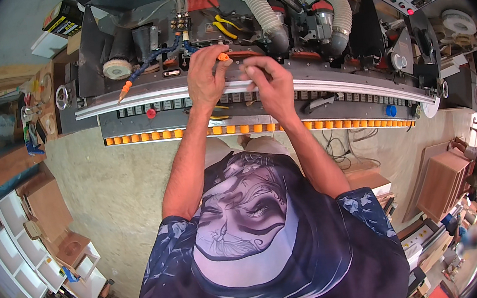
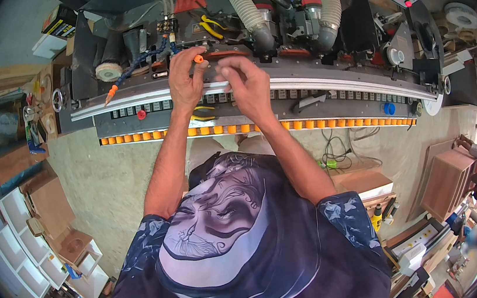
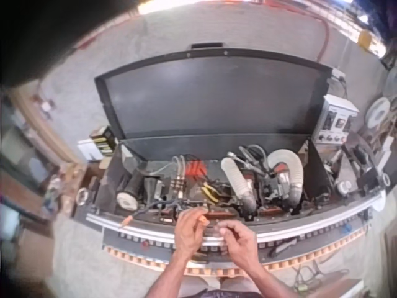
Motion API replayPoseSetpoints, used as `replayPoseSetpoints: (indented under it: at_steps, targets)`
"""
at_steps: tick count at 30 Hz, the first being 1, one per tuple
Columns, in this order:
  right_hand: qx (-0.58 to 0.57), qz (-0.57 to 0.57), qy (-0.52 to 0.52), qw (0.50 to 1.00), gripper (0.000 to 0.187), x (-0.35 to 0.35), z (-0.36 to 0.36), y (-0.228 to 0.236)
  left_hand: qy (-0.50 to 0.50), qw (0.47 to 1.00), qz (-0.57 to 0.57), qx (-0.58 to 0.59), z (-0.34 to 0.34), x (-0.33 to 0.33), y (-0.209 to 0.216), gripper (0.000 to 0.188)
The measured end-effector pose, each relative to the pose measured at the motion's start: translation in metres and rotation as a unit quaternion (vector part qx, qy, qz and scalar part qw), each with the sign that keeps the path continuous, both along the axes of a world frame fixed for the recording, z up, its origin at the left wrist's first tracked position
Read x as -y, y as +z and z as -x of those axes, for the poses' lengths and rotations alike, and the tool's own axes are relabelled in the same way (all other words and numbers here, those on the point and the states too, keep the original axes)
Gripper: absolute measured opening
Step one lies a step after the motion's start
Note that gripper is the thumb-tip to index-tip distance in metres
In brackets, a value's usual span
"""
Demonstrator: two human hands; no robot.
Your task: The person assembles a braided blue cable by repeatedly inserting small orange cylindrical connectors into the cable ends. They use pliers to crimp or secure the connectors and place the assembled sections onto a long metal rail with yellow rollers. The person handles the cable and connectors one at a time, repeating the insertion and crimping steps throughout the clip.
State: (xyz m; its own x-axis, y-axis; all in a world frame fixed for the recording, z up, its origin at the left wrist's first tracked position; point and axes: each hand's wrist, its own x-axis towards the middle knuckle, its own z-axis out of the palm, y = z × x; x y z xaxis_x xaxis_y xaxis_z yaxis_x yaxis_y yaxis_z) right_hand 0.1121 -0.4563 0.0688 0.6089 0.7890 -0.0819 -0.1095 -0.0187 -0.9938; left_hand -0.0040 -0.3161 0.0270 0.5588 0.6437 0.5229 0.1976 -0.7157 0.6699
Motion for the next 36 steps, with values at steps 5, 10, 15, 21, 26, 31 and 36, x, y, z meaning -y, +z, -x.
replayPoseSetpoints:
  at_steps: [5, 10, 15, 21, 26, 31, 36]
  targets:
    - [-0.044, -0.089, -0.058, 0.993, 0.016, -0.031, 0.008, 0.006, -0.002, 1.000, 0.005, 0.001, 0.000, -0.001, -0.003, 0.028]
    - [0.148, -0.096, -0.102, 0.979, 0.012, -0.036, 0.013, -0.010, -0.003, 1.000, 0.000, 0.000, -0.001, 0.000, -0.001, 0.027]
    - [0.186, -0.098, -0.122, 0.970, 0.011, -0.035, 0.018, -0.008, -0.004, 1.000, 0.000, -0.002, -0.002, 0.002, 0.000, 0.028]
    - [0.336, -0.112, -0.134, 0.925, 0.012, -0.038, 0.015, -0.011, -0.005, 1.000, -0.005, -0.003, -0.001, 0.001, -0.002, 0.028]
    - [0.373, -0.108, -0.125, 0.913, 0.013, -0.037, 0.014, -0.010, -0.003, 1.000, -0.008, -0.004, -0.002, 0.001, -0.001, 0.028]
    - [0.349, -0.105, -0.122, 0.923, 0.013, -0.037, 0.013, -0.012, -0.006, 1.000, -0.004, -0.003, -0.002, 0.001, -0.002, 0.028]
    - [0.227, -0.122, -0.139, 0.956, 0.014, -0.035, 0.016, -0.004, -0.003, 1.000, -0.001, -0.001, -0.002, 0.001, -0.002, 0.027]
